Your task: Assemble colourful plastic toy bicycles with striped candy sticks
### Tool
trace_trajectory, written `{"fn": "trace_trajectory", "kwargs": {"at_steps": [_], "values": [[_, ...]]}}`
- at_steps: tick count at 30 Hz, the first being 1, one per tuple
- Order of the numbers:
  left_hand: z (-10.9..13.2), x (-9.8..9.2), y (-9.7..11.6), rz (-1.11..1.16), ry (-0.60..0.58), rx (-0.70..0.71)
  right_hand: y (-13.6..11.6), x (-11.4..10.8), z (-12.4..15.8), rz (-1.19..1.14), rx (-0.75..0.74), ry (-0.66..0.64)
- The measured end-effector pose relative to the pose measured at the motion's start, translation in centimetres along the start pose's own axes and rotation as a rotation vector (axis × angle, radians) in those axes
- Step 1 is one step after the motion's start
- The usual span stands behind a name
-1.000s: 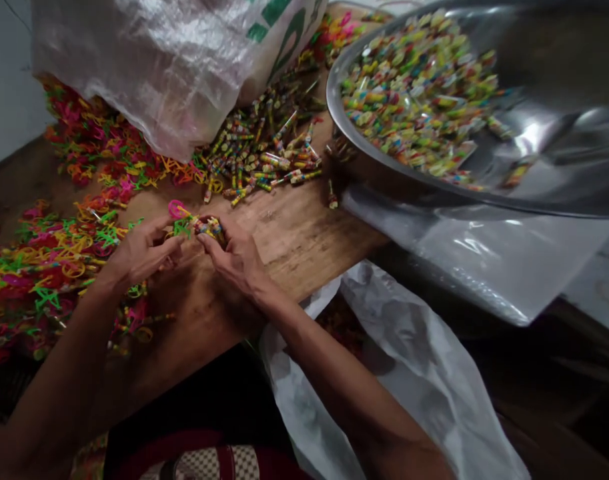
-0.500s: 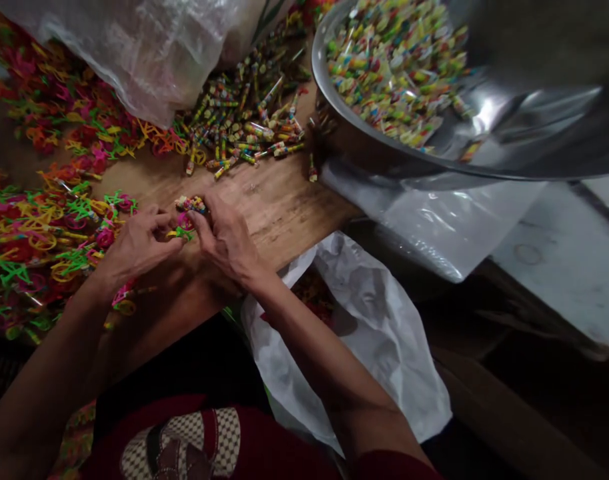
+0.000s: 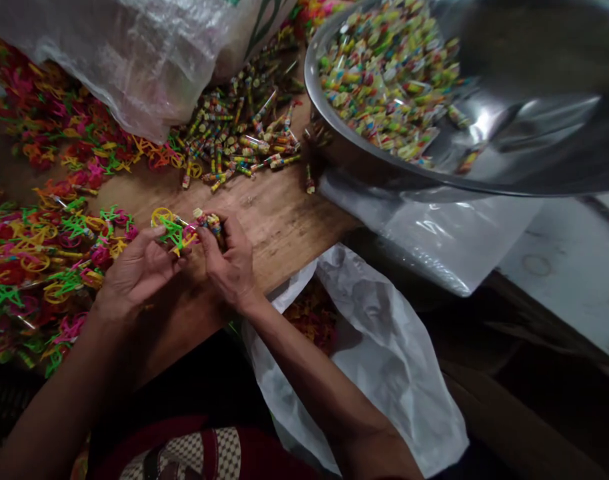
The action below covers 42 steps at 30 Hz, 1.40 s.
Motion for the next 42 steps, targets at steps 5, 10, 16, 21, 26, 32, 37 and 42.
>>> {"fn": "trace_trajectory", "kwargs": {"at_steps": [5,10,16,21,26,32,37,42], "values": [[0.9,-1.0,0.3,-0.052,0.081,-0.021,-3.7,0.4,1.3,0.289,-0.392,0.01],[1.3,-1.5,1.1,-0.118,0.049,0.067,-4.9,1.4,1.7,0.391,-0.52,-0.022],[1.3,-2.5,0.5,-0.237,-0.028,0.02,-4.6,-0.2,1.4,0.3,-0.375,-0.153],[1.4,-2.6,-0.2,-0.269,-0.056,-0.015,-1.8,-0.9,0.0,0.233,-0.126,-0.304],[1.2,-2.5,-0.7,-0.258,-0.044,-0.047,-2.1,1.7,0.8,0.19,-0.189,-0.466],[1.0,-1.5,-0.8,-0.148,-0.147,-0.01,-2.9,1.7,1.3,0.172,-0.254,-0.442],[1.4,-0.9,-1.7,-0.184,-0.224,-0.072,-3.0,1.2,1.9,0.198,-0.28,-0.368],[2.3,-0.6,-2.5,-0.198,-0.235,-0.141,-3.7,0.9,3.1,0.169,-0.338,-0.299]]}}
Point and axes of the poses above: each hand's wrist, its own z-axis away from the middle knuckle, its own x-axis out of the palm, y = z × x, the point moved 9 cm from there along -z, towards the middle knuckle, and after that the axes turned 4 degrees about z, right-handed, at the moved point
